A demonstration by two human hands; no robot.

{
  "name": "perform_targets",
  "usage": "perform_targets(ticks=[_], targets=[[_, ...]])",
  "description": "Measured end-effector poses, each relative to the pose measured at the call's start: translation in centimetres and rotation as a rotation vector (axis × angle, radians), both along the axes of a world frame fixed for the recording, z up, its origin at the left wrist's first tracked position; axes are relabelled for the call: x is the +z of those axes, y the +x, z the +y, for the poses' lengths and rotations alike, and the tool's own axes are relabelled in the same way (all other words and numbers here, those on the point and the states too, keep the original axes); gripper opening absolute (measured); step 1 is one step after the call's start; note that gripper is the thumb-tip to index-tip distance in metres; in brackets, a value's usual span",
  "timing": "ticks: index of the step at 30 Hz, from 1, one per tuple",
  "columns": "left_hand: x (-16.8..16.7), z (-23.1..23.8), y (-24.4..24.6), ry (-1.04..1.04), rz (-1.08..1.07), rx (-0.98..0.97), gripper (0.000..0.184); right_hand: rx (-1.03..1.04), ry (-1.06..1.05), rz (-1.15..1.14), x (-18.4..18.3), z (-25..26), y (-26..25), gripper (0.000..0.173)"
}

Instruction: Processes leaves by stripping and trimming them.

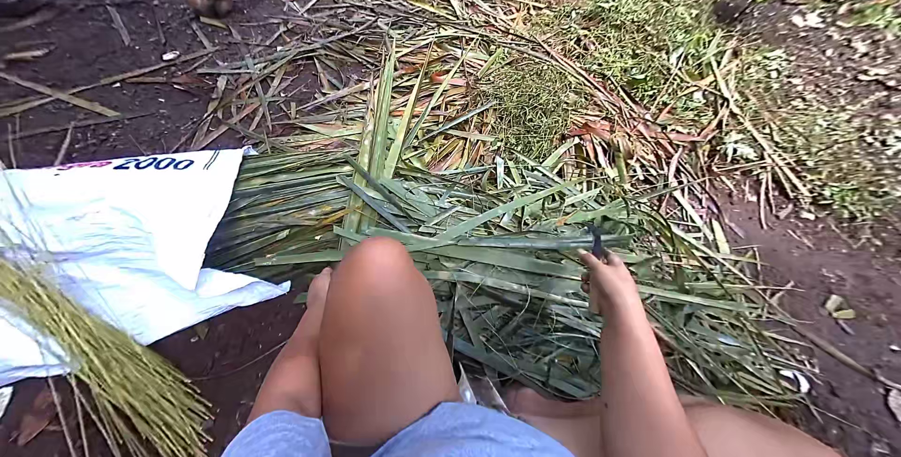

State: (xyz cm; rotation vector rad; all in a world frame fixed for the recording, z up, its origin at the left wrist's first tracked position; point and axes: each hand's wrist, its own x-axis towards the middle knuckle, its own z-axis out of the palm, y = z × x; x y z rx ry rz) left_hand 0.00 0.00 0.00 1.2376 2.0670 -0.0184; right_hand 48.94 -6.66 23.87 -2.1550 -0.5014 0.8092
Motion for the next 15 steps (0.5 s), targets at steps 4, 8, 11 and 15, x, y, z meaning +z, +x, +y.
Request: perform_targets(ticks=[4, 8, 11, 15], targets=[[10.2, -0.6, 0.4, 0.032, 0.187, 0.029, 0.042, 0.072, 0.016, -0.004, 0.4, 1.0, -1.1, 0.057], [14.7, -0.2, -0.8, 0.116, 0.217, 0.156, 0.046, 0.125, 0.026, 0.002, 0.5, 1.3, -1.7, 0.054], [15.6, 0.4, -1.3, 0.202, 0.117, 0.305, 0.047, 0.147, 0.031, 0.011, 0.4, 1.4, -2.0, 0.052], [17.1, -0.3, -0.3, 0.4, 0.159, 0.266, 0.043, 0.142, 0.076, 0.05, 0.4, 1.4, -2.1, 0.05]])
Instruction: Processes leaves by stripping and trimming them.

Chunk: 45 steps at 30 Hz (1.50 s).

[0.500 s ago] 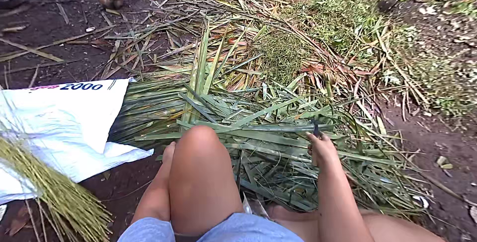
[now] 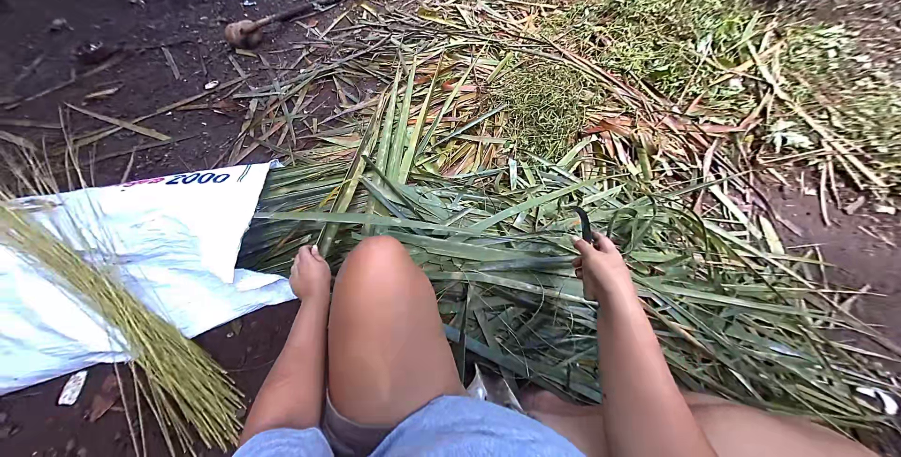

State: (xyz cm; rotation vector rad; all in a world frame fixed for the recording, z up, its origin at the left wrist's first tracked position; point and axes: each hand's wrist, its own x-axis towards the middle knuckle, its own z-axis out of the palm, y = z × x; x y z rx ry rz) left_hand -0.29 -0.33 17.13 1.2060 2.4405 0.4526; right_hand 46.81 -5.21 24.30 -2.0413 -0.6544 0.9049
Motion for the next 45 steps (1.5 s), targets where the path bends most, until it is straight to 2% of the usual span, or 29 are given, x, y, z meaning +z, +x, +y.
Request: perform_targets(ticks=[2, 5, 7, 10, 13, 15, 17, 22, 25, 27, 29, 30, 32, 35, 39, 42, 45], targets=[[-0.5, -0.8, 0.6, 0.061, 0.045, -0.053, 0.04, -0.015, 0.023, 0.016, 0.2, 0.0, 0.0, 0.049], [-2.0, -1.6, 0.9, -0.227, -0.069, -0.072, 0.05, -0.034, 0.047, 0.035, 0.5, 0.0, 0.0, 0.046], [-3.0, -2.3, 0.9, -0.357, -0.1, -0.104, 0.042, -0.046, 0.058, 0.051, 0.4, -0.2, 0.1, 0.045], [-3.3, -2.2, 0.7, -0.312, -0.136, -0.024, 0.041, -0.053, 0.071, 0.06, 0.6, -0.3, 0.0, 0.042], [-0.1, -1.4, 0.9, -0.136, -0.133, 0.109, 0.04, -0.067, 0.099, 0.068, 0.9, -0.3, -0.1, 0.041], [2.6, -0.9, 1.1, 0.049, -0.156, 0.103, 0.041, -0.091, 0.133, 0.102, 1.3, -0.3, -0.3, 0.04], [5.9, -0.3, 1.7, 0.234, -0.195, 0.019, 0.041, -0.131, 0.197, 0.171, 1.9, -0.1, -0.9, 0.037], [15.3, 1.8, 6.3, 0.451, -0.206, -0.35, 0.041, -0.134, 0.377, 0.363, 3.6, 0.1, -2.9, 0.033], [19.8, 2.6, 10.8, 0.572, -0.205, -0.548, 0.038, -0.171, 0.582, 0.411, 5.2, -0.1, -4.4, 0.033], [21.7, 2.9, 14.1, 0.621, -0.275, -0.615, 0.036, -0.097, 0.751, 0.356, 6.5, -1.0, -5.1, 0.036], [22.8, 3.1, 17.6, 0.576, -0.417, -0.635, 0.035, 0.136, 0.888, 0.175, 7.3, -2.0, -5.1, 0.041], [23.0, 3.1, 19.3, 0.506, -0.514, -0.632, 0.035, 0.26, 0.902, 0.063, 7.6, -2.4, -5.2, 0.043], [22.6, 2.6, 21.9, 0.291, -0.7, -0.641, 0.037, 0.425, 0.799, -0.156, 8.3, -3.1, -5.8, 0.043], [19.3, 1.7, 24.3, 0.064, -0.864, -0.632, 0.036, 0.53, 0.557, -0.388, 7.8, -3.0, -7.3, 0.038], [17.9, 0.2, 25.1, -0.096, -0.853, -0.641, 0.036, 0.555, 0.344, -0.458, 5.7, -2.0, -8.6, 0.038], [18.2, 0.1, 24.9, -0.089, -0.898, -0.609, 0.034, 0.54, 0.35, -0.482, 5.1, -1.2, -9.5, 0.037], [17.9, 0.6, 24.6, -0.074, -1.043, -0.49, 0.031, 0.551, 0.334, -0.462, 4.4, -0.9, -10.2, 0.039]])
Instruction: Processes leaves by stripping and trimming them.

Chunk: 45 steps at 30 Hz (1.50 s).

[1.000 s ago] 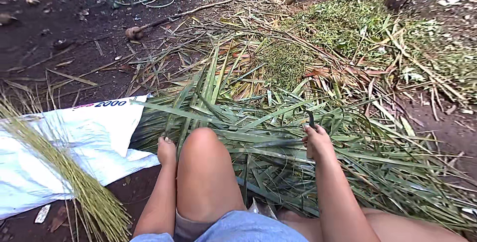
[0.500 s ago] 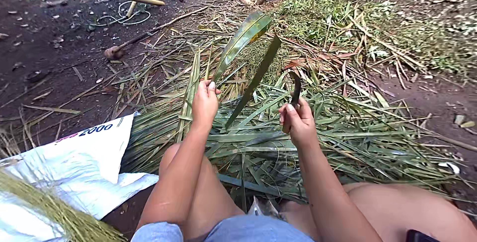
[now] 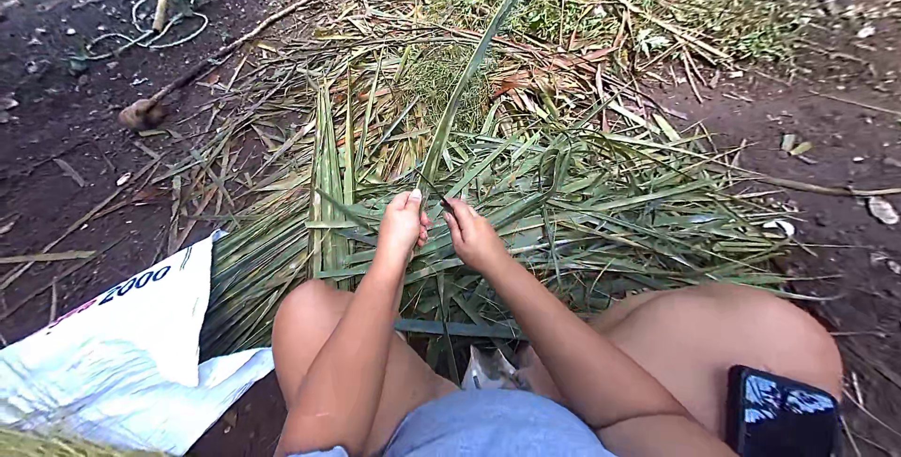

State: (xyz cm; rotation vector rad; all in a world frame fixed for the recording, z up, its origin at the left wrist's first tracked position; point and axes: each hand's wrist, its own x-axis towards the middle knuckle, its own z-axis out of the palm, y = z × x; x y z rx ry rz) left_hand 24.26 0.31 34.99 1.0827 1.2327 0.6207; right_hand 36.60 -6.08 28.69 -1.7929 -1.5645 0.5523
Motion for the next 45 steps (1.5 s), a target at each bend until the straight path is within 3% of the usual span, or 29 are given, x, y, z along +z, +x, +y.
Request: perform_targets(ticks=[4, 11, 18, 22, 26, 30, 37, 45], targets=[[-0.7, -0.3, 0.1, -0.135, -0.093, 0.018, 0.028, 0.005, 0.013, 0.043, -1.3, 0.1, -0.5, 0.038], [-0.5, -1.2, 0.2, -0.138, -0.122, 0.016, 0.026, 0.001, 0.058, 0.004, -1.6, 0.1, -0.6, 0.037], [-0.1, -2.7, 0.8, -0.216, -0.188, -0.029, 0.027, -0.049, 0.203, -0.029, -2.0, 0.2, -0.3, 0.032], [0.3, -3.3, 1.0, -0.29, -0.264, -0.042, 0.028, -0.094, 0.387, -0.081, -3.1, 0.5, 0.2, 0.027], [0.4, -3.0, 0.3, -0.401, -0.371, -0.021, 0.032, 0.175, 0.25, 0.201, -2.0, 0.3, 2.1, 0.043], [0.1, -2.5, -0.1, -0.431, -0.347, -0.057, 0.034, 0.281, 0.108, 0.583, -1.3, 0.5, 3.8, 0.033], [-0.6, -2.5, -1.4, -0.401, -0.217, -0.215, 0.032, 0.03, 0.031, 0.654, -0.6, 0.9, 5.0, 0.038], [1.3, 0.1, -7.9, -0.258, 0.026, -0.604, 0.031, -0.303, 0.135, 1.011, -1.4, 1.2, 11.4, 0.029]])
